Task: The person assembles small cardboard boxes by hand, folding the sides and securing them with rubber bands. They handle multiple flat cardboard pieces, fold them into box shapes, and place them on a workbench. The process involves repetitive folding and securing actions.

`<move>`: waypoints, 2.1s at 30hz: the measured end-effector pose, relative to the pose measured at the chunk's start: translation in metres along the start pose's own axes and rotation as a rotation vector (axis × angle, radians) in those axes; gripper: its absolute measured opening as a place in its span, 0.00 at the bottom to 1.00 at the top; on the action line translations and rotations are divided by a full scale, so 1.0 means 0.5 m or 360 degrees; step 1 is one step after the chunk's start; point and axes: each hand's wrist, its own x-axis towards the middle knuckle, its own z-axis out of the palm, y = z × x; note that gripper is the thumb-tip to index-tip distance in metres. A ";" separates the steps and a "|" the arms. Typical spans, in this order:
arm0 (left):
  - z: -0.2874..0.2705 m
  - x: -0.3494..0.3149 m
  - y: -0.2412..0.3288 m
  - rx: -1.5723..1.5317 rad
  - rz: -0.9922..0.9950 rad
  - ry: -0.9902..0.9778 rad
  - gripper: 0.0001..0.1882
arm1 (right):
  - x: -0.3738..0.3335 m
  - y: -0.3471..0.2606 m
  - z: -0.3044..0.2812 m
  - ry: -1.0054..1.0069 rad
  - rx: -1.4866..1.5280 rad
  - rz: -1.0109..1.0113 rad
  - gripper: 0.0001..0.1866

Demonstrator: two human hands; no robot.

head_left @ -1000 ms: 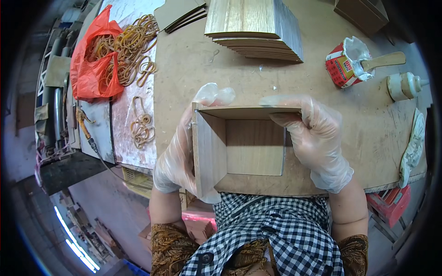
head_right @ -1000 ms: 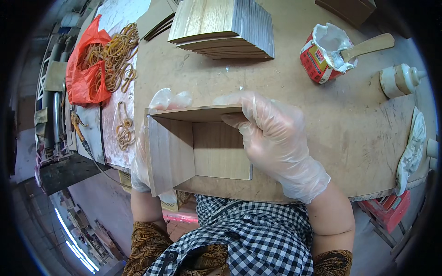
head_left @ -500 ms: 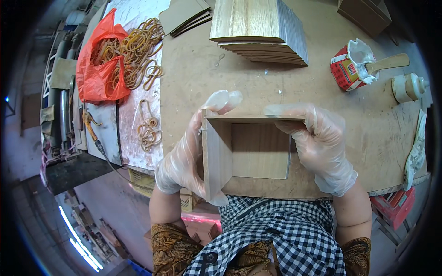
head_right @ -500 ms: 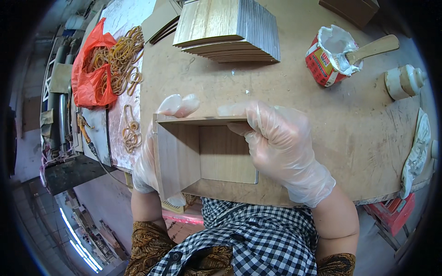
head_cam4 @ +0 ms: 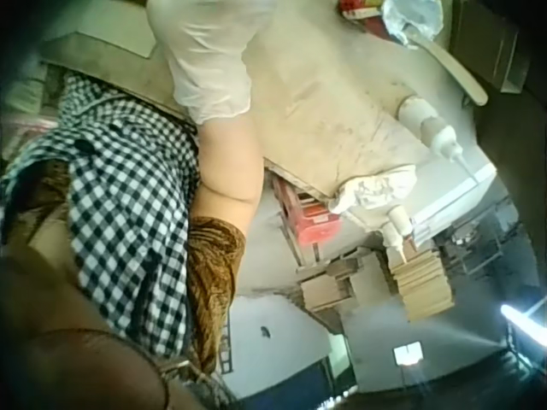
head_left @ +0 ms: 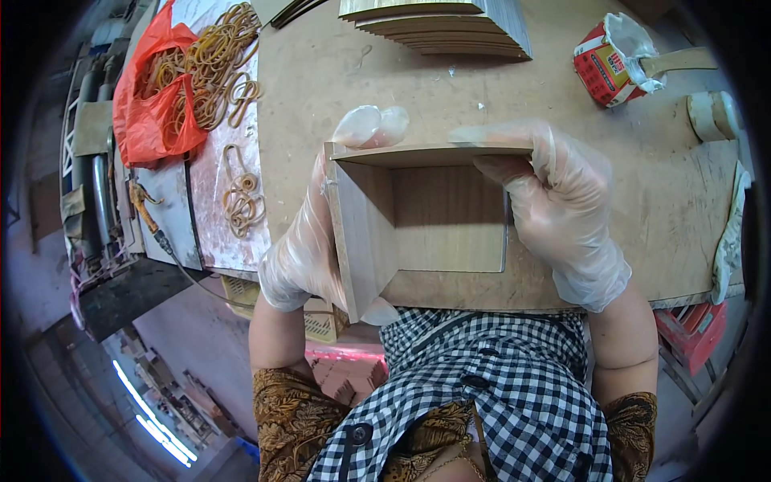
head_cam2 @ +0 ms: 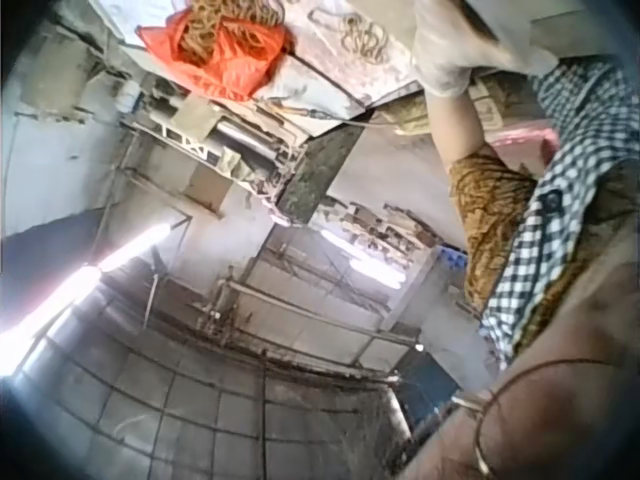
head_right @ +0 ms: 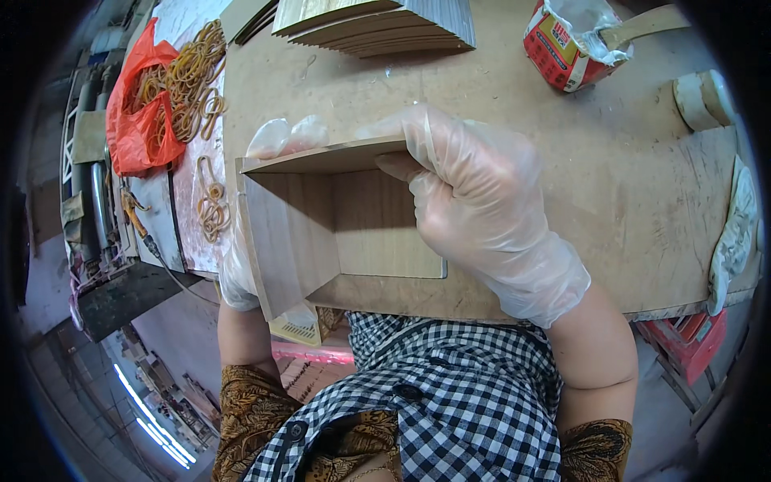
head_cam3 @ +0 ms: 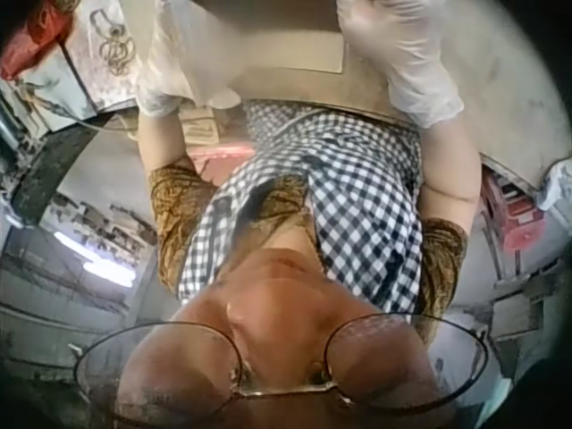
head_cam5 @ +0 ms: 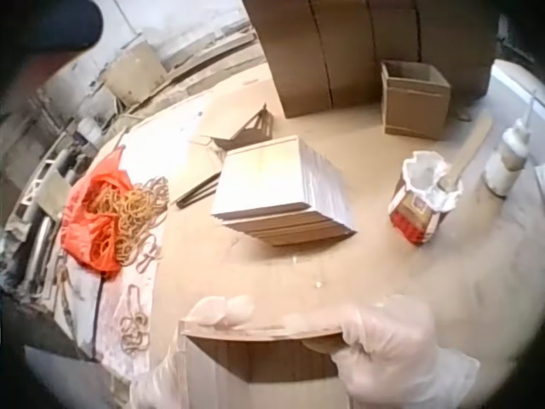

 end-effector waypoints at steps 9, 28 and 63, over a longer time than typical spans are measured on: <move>0.000 0.000 0.010 0.0085 -0.0002 -0.0040 0.93 | -0.010 -0.008 -0.017 -0.0227 -0.0072 0.0097 0.20; 0.001 -0.001 0.018 0.0201 -0.0049 -0.0099 0.90 | -0.012 0.005 0.006 -0.0022 -0.0057 0.0032 0.19; -0.137 0.041 0.126 0.1185 0.0915 0.0669 0.28 | -0.001 -0.054 -0.051 0.0617 0.1115 0.0146 0.12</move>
